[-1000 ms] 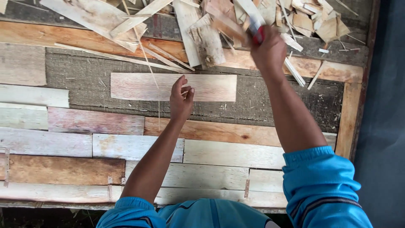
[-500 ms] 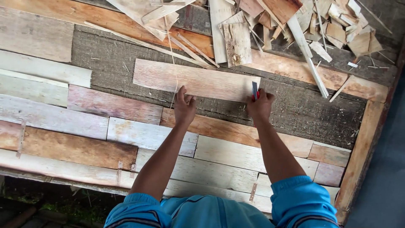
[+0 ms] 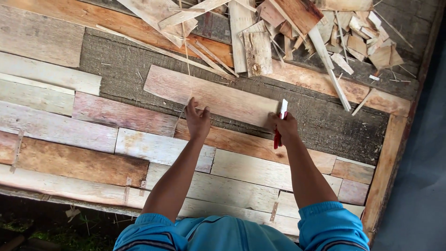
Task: Cutting thin wood strips with a utility knife and arranging them on a wooden base to create a pattern.
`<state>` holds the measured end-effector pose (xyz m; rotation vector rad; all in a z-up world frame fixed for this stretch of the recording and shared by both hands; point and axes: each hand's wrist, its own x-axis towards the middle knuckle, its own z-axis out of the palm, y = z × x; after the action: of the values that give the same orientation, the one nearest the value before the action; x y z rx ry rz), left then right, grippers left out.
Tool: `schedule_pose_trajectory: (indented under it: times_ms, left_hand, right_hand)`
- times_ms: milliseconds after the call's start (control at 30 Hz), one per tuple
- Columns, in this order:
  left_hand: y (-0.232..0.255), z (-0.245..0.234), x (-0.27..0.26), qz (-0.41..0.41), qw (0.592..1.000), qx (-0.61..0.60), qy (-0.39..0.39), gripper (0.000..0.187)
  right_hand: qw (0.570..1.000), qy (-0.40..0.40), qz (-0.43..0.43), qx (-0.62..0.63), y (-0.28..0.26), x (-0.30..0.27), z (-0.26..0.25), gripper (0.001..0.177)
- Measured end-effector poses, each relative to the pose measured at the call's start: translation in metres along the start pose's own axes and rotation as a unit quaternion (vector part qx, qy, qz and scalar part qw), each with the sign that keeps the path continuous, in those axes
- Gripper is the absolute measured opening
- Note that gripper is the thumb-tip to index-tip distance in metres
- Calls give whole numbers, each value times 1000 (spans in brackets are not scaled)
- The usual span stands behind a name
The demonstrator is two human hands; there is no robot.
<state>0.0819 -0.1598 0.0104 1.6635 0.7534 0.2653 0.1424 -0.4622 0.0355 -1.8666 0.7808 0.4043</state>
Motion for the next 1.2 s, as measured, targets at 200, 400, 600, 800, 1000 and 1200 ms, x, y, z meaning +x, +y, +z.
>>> schedule_pose_trajectory:
  times_ms: [200, 400, 600, 800, 1000, 1200]
  left_hand:
    - [-24, 10, 22, -95, 967, -189, 138, 60]
    - [7, -4, 25, -105, 976, -33, 188, 51]
    - [18, -5, 58, -92, 985, -41, 139, 27]
    - [41, 55, 105, -109, 929, -352, -24, 39]
    - [-9, 108, 165, -173, 926, -330, 64, 67]
    - [7, 119, 192, -235, 888, -386, 78, 50]
  right_hand:
    - [998, -44, 2, 34, 6, -34, -3, 30]
    - [986, -18, -55, -155, 34, 17, 10, 40]
    - [951, 61, -184, -241, -25, 12, 40, 48]
    - [960, 25, -22, 277, -85, 50, 96, 38]
    - [940, -45, 47, 335, -136, 51, 119, 39]
    - [933, -52, 43, 354, -157, 52, 140, 34]
